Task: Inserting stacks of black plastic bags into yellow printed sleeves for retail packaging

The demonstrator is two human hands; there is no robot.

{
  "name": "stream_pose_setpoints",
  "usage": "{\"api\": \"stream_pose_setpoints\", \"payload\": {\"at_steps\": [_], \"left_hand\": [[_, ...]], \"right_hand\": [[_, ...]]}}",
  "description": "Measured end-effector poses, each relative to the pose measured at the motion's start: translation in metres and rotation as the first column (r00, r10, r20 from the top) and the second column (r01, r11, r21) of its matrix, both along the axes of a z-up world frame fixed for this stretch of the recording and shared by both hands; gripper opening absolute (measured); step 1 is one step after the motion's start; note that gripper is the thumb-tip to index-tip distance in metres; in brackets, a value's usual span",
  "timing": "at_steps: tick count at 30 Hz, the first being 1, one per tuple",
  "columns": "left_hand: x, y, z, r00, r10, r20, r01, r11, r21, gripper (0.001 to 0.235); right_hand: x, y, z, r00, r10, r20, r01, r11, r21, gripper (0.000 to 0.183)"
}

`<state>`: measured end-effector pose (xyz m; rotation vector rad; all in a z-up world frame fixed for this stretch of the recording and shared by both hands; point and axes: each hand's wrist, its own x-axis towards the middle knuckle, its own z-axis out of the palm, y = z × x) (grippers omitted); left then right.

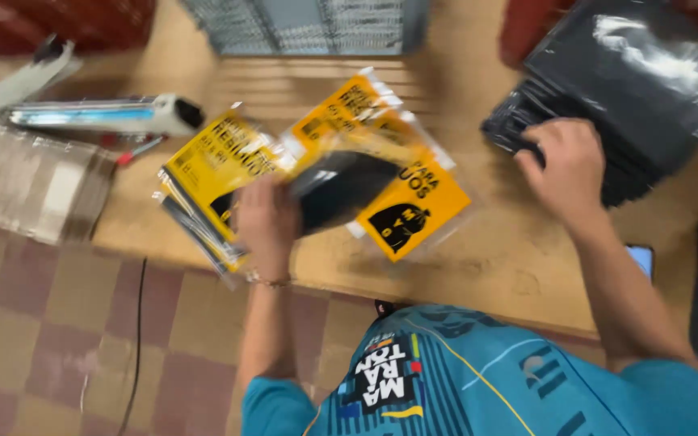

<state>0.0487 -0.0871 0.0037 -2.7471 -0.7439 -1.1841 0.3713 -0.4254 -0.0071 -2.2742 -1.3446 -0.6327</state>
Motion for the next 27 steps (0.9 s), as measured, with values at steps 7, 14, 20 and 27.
{"api": "stream_pose_setpoints", "payload": {"at_steps": [7,14,20,27], "left_hand": [[-0.026,0.076,0.017,0.997,0.048,0.057,-0.066,0.926,0.371,0.019],[-0.022,0.069,-0.163,0.906,0.206,-0.37,-0.121,0.963,0.24,0.019],[0.066,-0.087,-0.167,0.8,-0.421,-0.428,0.255,0.884,-0.393,0.018],[0.114,-0.146,-0.189,0.619,-0.545,-0.566,0.147,0.788,-0.598,0.026]], "right_hand": [[0.089,-0.063,-0.038,0.865,-0.265,0.427,0.344,0.931,-0.12,0.051],[0.121,-0.076,-0.038,0.917,-0.164,0.363,0.22,0.969,-0.116,0.008],[0.011,-0.05,-0.006,0.979,-0.085,0.183,0.122,0.971,-0.205,0.021],[-0.123,-0.079,-0.155,0.908,-0.088,-0.411,-0.12,0.883,-0.454,0.013]]}}
